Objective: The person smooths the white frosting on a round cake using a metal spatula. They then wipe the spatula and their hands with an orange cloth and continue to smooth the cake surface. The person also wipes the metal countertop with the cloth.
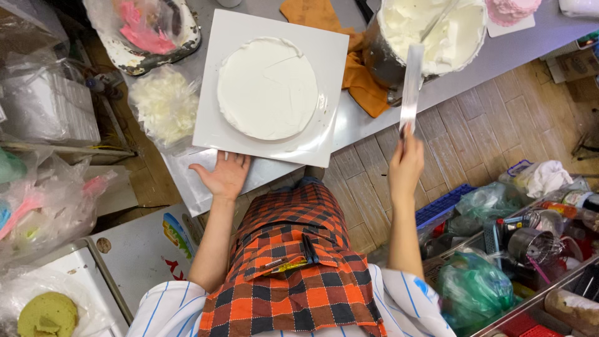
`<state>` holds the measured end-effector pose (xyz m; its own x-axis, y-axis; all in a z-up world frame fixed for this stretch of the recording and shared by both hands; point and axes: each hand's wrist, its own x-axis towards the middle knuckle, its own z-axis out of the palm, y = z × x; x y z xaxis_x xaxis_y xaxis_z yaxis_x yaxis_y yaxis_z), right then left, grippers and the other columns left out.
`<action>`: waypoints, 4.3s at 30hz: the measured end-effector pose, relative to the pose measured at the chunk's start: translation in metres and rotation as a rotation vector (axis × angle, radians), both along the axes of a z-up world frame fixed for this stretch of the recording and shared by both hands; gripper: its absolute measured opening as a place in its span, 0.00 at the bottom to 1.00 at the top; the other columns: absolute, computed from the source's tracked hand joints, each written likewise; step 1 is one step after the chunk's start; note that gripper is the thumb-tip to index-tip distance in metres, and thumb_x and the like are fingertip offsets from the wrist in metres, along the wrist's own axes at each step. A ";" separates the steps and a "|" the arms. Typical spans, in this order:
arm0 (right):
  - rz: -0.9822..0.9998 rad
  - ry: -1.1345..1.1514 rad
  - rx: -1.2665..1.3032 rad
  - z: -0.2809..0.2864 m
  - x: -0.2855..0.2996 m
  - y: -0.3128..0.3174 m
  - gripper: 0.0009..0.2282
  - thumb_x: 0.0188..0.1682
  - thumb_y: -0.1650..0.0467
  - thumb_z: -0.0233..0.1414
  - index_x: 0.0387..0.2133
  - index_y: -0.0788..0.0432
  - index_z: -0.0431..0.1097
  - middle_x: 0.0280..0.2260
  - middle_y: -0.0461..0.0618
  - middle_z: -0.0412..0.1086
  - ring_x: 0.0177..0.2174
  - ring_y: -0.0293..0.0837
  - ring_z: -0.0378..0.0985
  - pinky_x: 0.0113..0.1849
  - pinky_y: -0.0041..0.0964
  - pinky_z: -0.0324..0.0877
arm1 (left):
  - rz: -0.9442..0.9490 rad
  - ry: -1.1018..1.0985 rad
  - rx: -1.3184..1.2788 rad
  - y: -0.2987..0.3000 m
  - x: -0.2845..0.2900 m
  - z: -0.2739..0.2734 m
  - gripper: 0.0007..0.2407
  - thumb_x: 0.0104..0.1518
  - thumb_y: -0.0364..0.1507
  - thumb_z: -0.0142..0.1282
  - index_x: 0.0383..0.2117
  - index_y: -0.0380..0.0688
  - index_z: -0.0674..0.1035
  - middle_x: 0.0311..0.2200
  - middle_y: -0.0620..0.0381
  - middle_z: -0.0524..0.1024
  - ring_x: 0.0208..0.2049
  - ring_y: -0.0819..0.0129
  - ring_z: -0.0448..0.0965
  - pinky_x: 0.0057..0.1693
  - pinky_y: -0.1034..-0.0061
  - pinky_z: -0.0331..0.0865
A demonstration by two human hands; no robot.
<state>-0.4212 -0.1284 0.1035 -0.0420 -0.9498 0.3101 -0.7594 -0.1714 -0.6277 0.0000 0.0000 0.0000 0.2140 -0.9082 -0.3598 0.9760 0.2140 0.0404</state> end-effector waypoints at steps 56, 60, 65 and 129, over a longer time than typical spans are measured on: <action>0.125 -0.165 0.278 0.056 0.053 0.048 0.16 0.56 0.73 0.53 0.58 0.57 0.69 0.32 0.54 0.71 0.25 0.39 0.67 0.30 0.34 0.66 | -0.235 -0.119 0.019 0.002 -0.044 0.017 0.57 0.42 0.74 0.30 0.74 0.41 0.43 0.75 0.40 0.41 0.74 0.37 0.42 0.74 0.39 0.43; 0.273 -0.095 0.278 0.056 0.094 0.012 0.16 0.56 0.72 0.53 0.58 0.57 0.69 0.31 0.57 0.69 0.27 0.47 0.69 0.34 0.39 0.68 | -0.314 -0.193 -0.014 -0.002 -0.054 0.030 0.57 0.40 0.74 0.29 0.73 0.43 0.43 0.74 0.42 0.40 0.73 0.34 0.42 0.71 0.34 0.45; 0.410 -0.020 0.135 0.052 0.132 -0.027 0.15 0.56 0.72 0.53 0.57 0.56 0.69 0.36 0.61 0.73 0.34 0.58 0.76 0.37 0.48 0.70 | -0.303 -0.223 -0.020 0.006 -0.047 0.039 0.56 0.40 0.74 0.30 0.74 0.46 0.45 0.75 0.46 0.41 0.73 0.36 0.43 0.72 0.35 0.44; 0.033 -0.085 -0.254 0.044 0.073 -0.080 0.18 0.59 0.77 0.52 0.63 0.61 0.65 0.43 0.56 0.72 0.35 0.49 0.70 0.38 0.40 0.69 | -0.291 -0.245 0.063 0.028 -0.042 0.031 0.55 0.44 0.72 0.31 0.72 0.37 0.49 0.71 0.43 0.52 0.72 0.41 0.49 0.74 0.44 0.47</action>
<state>-0.3485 -0.2079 0.1476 -0.0487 -0.8431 0.5356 -0.6972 -0.3552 -0.6227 -0.0419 0.0284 0.0315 0.0376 -0.9214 -0.3868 0.9553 -0.0804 0.2843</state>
